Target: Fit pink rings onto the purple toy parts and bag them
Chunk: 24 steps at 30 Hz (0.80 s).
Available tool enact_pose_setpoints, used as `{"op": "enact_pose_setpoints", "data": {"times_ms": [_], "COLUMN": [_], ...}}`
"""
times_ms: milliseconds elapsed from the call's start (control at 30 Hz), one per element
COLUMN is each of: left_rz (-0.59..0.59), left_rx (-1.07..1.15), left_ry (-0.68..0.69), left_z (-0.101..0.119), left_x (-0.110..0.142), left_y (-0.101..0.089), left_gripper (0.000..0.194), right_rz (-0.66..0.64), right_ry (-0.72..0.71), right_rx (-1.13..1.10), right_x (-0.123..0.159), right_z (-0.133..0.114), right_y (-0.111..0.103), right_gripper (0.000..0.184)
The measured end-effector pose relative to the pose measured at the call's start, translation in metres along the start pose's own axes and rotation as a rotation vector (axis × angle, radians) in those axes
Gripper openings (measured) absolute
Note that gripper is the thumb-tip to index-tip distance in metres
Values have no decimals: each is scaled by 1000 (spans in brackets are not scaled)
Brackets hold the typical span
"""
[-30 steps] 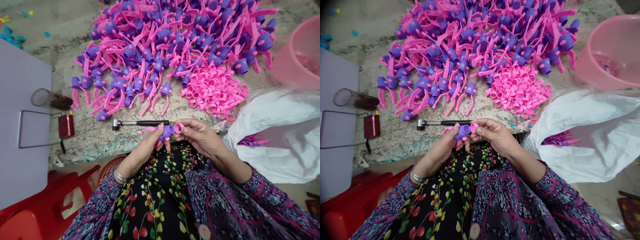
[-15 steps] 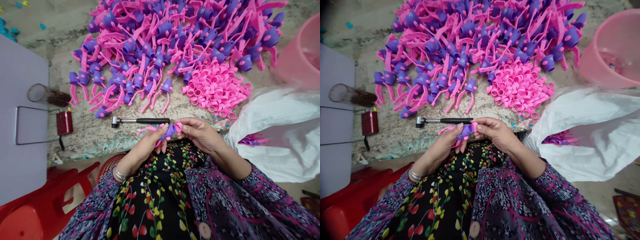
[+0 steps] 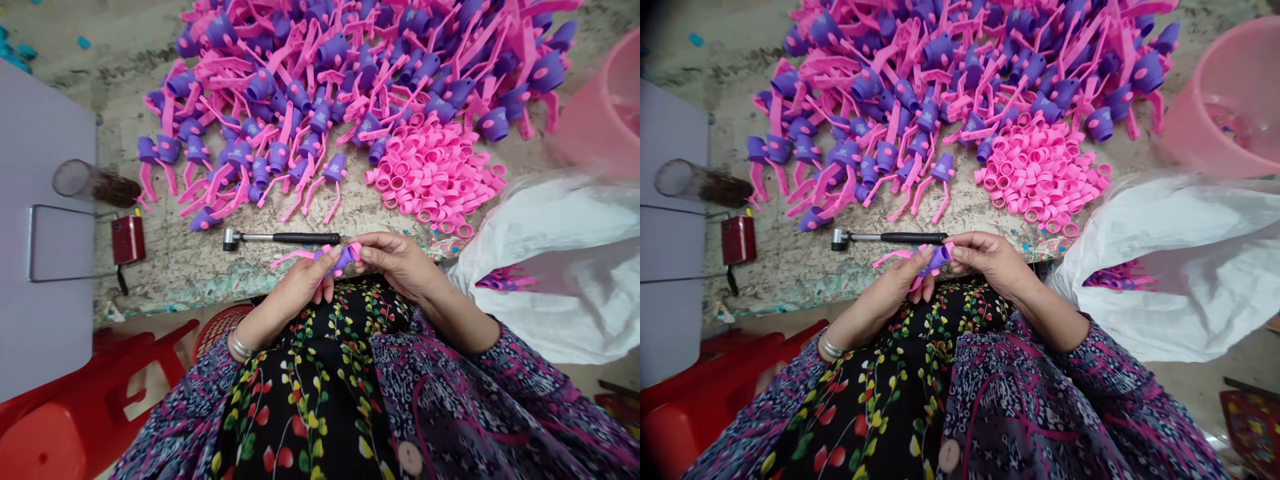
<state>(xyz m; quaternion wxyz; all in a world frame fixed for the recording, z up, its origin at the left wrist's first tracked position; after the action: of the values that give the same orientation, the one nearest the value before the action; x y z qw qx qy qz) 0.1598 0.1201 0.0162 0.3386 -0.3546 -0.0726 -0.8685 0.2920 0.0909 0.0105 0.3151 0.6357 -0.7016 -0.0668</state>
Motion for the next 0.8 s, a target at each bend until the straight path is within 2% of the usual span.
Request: {"op": "enact_pose_setpoints", "data": {"times_ms": [167, 467, 600, 800], "left_rz": [8, 129, 169, 325], "left_rx": [-49, -171, -197, -345], "left_ry": [-35, -53, -7, 64], "left_z": [-1, -2, -2, 12], "left_x": [0, -1, -2, 5], "left_y": [2, -4, -8, -15], "left_gripper": [72, 74, 69, 58], "right_rz": [23, 22, 16, 26], "right_ry": [-21, -121, -163, -243], "right_rx": [25, 144, 231, 316], "right_x": [1, 1, 2, 0], "right_z": [-1, -6, -10, -15], "right_y": [3, 4, 4, 5], "right_gripper": [25, 22, 23, 19]}}
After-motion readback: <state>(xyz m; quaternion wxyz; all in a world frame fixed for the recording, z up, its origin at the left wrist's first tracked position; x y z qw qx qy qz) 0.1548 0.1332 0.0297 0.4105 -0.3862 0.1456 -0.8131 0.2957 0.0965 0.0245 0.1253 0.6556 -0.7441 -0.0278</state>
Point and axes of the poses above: each hand's wrist, its own x-axis away from the middle knuckle, its own y-axis out of the palm, z = x × y, the point moved 9 cm from there along -x, towards the middle knuckle, and after that the axes turned 4 degrees about -y, right-handed, at the moved point
